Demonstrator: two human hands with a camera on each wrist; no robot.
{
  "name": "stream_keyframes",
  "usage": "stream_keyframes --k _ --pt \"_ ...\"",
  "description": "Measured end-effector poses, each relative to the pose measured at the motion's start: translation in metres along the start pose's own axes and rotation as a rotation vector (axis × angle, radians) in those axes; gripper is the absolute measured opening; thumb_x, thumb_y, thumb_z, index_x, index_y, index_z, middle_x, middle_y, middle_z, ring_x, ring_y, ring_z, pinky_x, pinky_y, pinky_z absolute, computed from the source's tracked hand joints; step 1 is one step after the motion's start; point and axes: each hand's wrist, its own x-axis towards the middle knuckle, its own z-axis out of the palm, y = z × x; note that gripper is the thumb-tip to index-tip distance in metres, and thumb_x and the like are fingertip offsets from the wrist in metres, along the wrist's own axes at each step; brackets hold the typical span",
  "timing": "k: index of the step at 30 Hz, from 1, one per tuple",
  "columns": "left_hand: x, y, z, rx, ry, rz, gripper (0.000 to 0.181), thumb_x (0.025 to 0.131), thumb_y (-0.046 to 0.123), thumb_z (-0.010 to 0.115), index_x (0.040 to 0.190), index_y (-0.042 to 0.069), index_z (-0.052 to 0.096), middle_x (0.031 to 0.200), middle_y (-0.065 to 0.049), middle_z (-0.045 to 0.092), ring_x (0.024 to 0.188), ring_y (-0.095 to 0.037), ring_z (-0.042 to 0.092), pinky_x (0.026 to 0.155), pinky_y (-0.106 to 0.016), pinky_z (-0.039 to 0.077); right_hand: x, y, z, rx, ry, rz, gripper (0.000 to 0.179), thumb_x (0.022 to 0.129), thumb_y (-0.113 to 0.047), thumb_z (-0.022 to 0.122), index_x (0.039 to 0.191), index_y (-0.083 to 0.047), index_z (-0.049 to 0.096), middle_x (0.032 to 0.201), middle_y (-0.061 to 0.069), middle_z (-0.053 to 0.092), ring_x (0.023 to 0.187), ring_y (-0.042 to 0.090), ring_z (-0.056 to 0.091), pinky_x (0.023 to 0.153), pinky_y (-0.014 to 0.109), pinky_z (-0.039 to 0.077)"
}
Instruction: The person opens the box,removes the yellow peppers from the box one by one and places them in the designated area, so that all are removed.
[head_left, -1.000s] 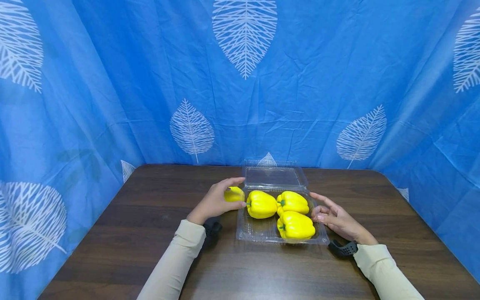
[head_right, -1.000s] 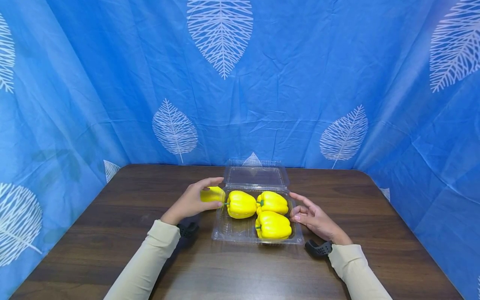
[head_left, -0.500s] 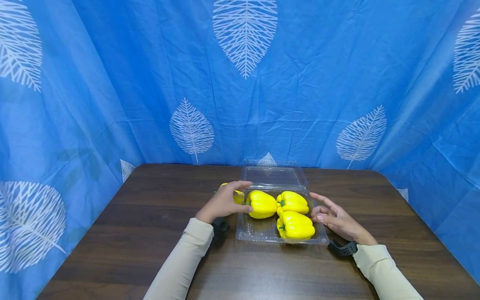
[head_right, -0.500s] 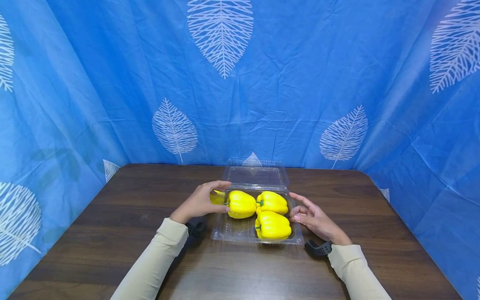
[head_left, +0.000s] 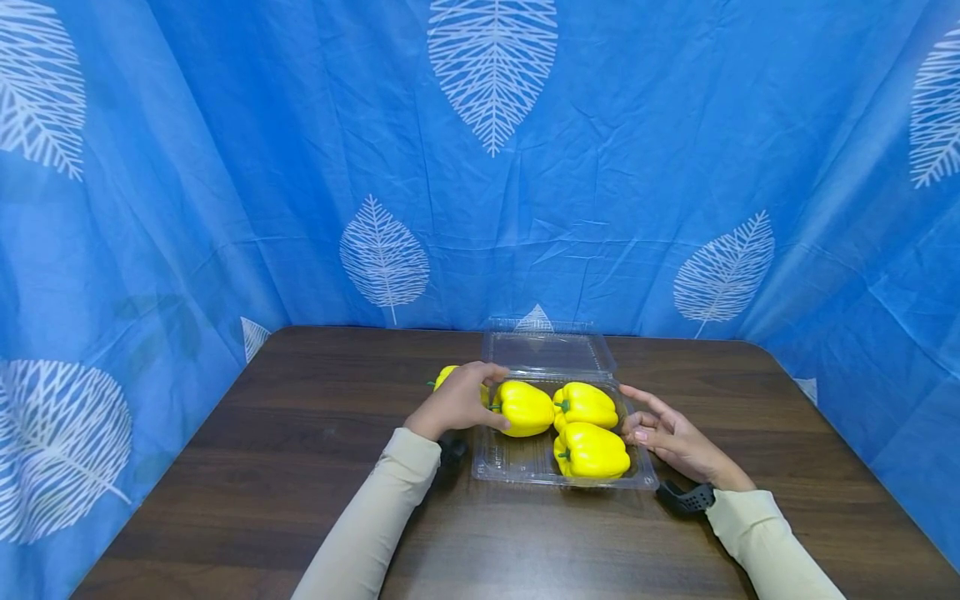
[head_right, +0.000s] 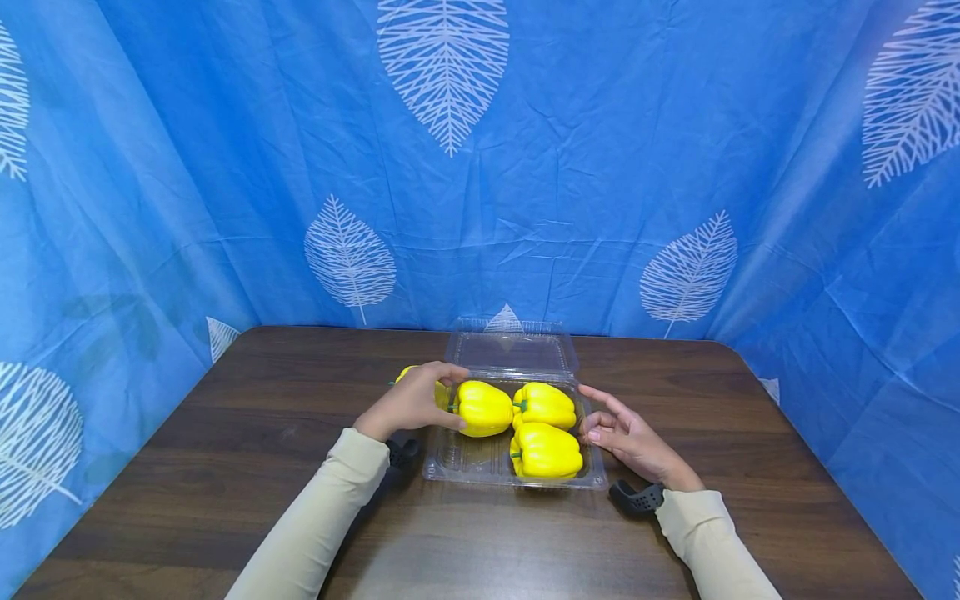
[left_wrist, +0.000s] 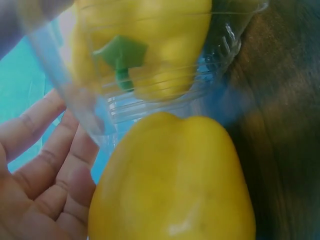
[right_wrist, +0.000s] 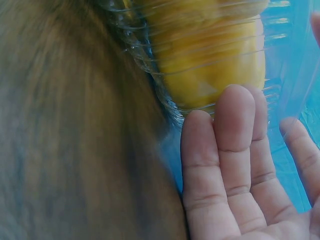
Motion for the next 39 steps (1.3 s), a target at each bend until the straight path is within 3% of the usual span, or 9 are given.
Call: stream_keyframes --k 8,13,21,28,39 --pt "0.0048 0.0018 0.0048 0.119 -0.007 0.024 0.075 0.077 0.02 0.1 0.142 0.0 0.068 0.133 -0.013 0.071 0.123 -0.032 0.062 0.105 -0.048 0.055 -0.0002 0.0011 -0.0006 0.003 0.001 0.002 0.062 0.11 -0.002 0.05 0.157 -0.041 0.043 0.117 -0.002 0.069 0.11 0.011 0.068 0.102 0.025 0.057" --pt "0.0055 0.0033 0.0047 0.14 -0.01 0.023 0.074 0.077 0.023 0.1 0.141 0.001 0.069 0.13 -0.013 0.072 0.124 -0.032 0.06 0.107 -0.05 0.054 -0.0005 0.0021 -0.0016 -0.004 0.008 0.008 0.062 0.111 -0.002 0.05 0.158 -0.041 0.042 0.118 -0.001 0.068 0.11 0.012 0.068 0.102 0.025 0.057" --pt "0.005 0.0048 0.0048 0.133 -0.022 0.021 0.071 0.079 0.023 0.098 0.141 0.002 0.068 0.138 -0.014 0.07 0.133 -0.038 0.057 0.112 -0.054 0.05 -0.0003 0.0016 -0.0006 -0.002 0.013 0.012 0.062 0.11 -0.002 0.05 0.157 -0.042 0.043 0.117 -0.001 0.068 0.11 0.012 0.068 0.102 0.025 0.057" --pt "0.0038 0.0046 0.0049 0.11 -0.016 0.029 0.071 0.08 0.024 0.095 0.141 0.002 0.067 0.138 -0.013 0.07 0.127 -0.035 0.056 0.104 -0.05 0.055 -0.0002 0.0033 -0.0026 0.0 0.01 0.009 0.062 0.11 -0.001 0.05 0.157 -0.042 0.043 0.117 -0.002 0.068 0.11 0.011 0.069 0.102 0.025 0.057" --pt "-0.0014 0.0086 -0.0009 0.039 0.016 0.066 0.07 0.081 0.025 0.092 0.143 0.004 0.066 0.14 -0.013 0.068 0.128 -0.035 0.058 0.103 -0.05 0.057 -0.0009 0.0021 -0.0016 0.006 0.004 0.005 0.062 0.11 -0.002 0.05 0.158 -0.042 0.044 0.117 -0.002 0.068 0.11 0.011 0.068 0.102 0.025 0.057"
